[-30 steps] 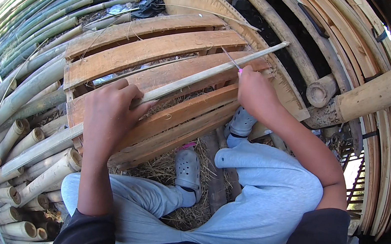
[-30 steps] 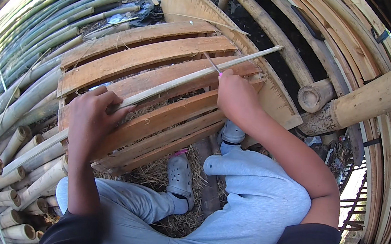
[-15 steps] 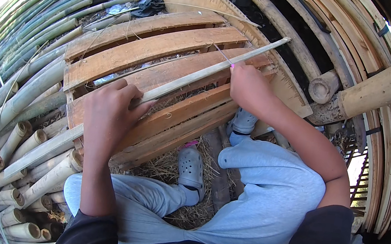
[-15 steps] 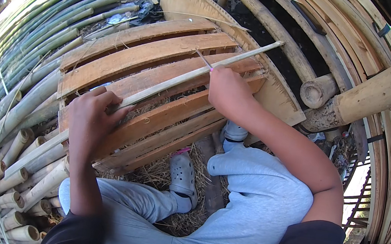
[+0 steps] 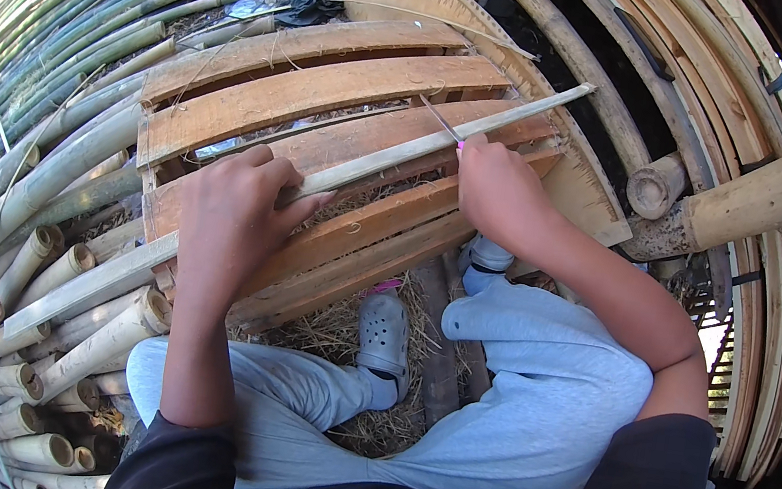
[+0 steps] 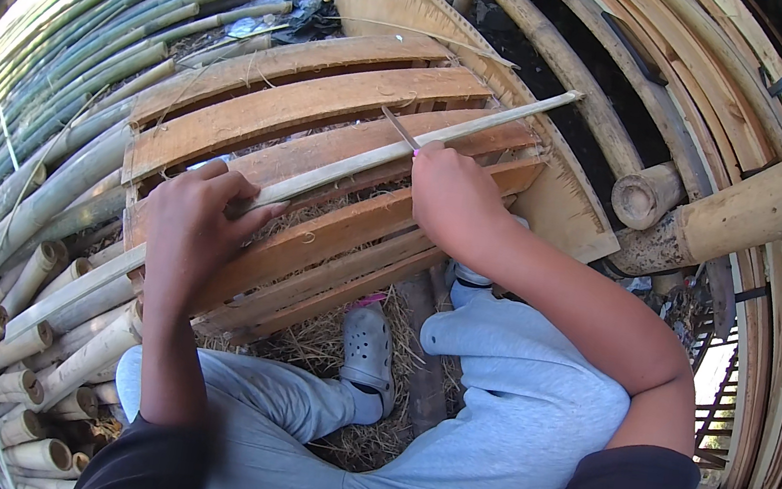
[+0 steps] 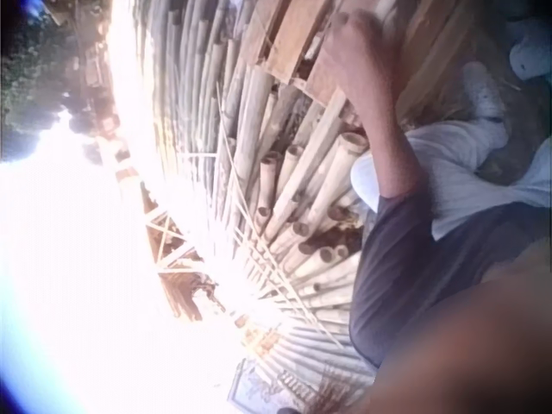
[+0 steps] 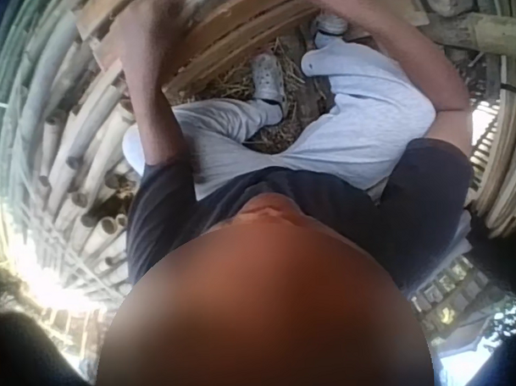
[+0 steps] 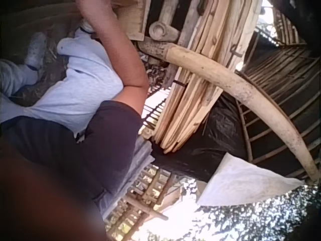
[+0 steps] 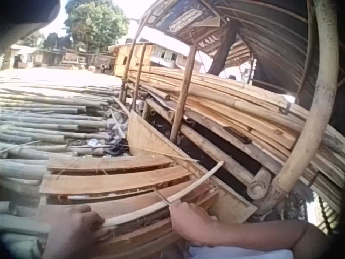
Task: Scraping a thin strip of bamboo using a small knife to smooth its surface.
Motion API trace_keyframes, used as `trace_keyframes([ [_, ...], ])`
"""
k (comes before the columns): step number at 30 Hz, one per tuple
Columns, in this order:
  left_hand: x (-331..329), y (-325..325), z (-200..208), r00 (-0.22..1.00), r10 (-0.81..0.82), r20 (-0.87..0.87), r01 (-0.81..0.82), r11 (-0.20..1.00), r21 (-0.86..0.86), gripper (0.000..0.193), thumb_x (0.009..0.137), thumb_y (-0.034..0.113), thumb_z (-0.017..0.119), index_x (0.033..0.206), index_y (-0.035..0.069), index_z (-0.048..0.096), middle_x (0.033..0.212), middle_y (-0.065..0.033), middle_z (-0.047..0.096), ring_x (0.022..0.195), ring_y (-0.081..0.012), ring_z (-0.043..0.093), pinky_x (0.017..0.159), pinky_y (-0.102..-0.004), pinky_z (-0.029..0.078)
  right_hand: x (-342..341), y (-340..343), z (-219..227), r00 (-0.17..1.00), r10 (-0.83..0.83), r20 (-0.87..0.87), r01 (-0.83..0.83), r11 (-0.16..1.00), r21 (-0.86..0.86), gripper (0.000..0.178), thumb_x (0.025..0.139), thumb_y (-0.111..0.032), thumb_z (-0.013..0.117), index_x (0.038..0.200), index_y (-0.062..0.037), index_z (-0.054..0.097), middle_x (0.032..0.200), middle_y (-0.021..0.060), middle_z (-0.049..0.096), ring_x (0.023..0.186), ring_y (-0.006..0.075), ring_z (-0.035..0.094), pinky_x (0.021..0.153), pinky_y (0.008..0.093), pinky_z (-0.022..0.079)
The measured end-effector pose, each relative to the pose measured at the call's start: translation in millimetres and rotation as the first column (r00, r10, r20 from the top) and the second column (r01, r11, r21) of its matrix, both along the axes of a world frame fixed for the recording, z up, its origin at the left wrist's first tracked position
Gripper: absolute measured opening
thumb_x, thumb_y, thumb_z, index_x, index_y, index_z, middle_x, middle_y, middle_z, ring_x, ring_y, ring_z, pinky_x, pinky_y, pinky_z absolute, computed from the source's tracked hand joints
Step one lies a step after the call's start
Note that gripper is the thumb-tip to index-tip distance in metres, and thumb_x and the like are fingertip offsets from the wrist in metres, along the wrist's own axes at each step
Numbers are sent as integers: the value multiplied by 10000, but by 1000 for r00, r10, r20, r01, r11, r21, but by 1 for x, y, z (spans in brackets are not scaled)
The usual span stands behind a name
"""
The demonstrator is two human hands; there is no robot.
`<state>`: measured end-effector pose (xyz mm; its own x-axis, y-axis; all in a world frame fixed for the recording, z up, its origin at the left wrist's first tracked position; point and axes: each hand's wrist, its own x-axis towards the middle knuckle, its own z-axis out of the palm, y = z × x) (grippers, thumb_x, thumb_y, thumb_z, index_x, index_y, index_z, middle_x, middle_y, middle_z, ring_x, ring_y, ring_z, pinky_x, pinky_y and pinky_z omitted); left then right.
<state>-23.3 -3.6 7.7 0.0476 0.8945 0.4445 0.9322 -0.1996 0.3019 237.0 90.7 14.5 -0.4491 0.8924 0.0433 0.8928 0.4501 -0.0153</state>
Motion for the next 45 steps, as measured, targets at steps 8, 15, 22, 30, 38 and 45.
trace_keyframes([
  [8,-5,-2,-2,1000,15,2,-15,1000,0,321,761,352,846,786,58,720,749,-82,653,684,-283,661,640,-407,502,-52,-27,6,963,251,-94,-257,965,-58,104,912,-35,595,935,66,590,756,239,707,741,378,746,614,439,617],
  [15,-3,2,-2,1000,-13,-11,13,1000,2,339,779,376,834,787,58,717,741,-79,644,675,-280,654,634,-410,489,5,8,-6,997,-19,80,14,998,63,120,876,-19,616,936,80,584,748,230,706,759,383,749,622,445,619],
  [22,-8,-1,-5,1000,-7,20,8,1000,-11,347,776,388,833,785,63,712,729,-73,631,668,-275,648,629,-409,483,-57,-28,9,983,182,-15,-182,979,-93,117,867,-7,618,934,81,583,754,236,707,773,391,750,636,440,620],
  [30,-3,1,0,1000,-20,18,20,1000,13,343,772,376,837,780,60,706,735,-80,630,669,-286,642,633,-410,484,47,23,-19,984,-176,41,167,973,157,224,1040,-115,467,951,69,558,753,278,690,734,445,717,644,498,597],
  [38,-6,-4,0,1000,17,4,-17,1000,6,350,767,376,839,778,52,708,740,-89,642,677,-290,648,643,-410,491,-46,-22,9,994,103,-39,-108,979,-171,104,905,-18,567,927,75,606,828,284,701,823,419,733,709,498,607],
  [45,-2,0,3,1000,21,6,-21,999,-43,323,761,350,847,814,52,735,750,-89,662,681,-284,666,642,-400,506,49,37,-14,986,-165,25,162,982,100,209,996,-117,523,935,61,614,823,267,706,822,426,729,711,497,601],
])
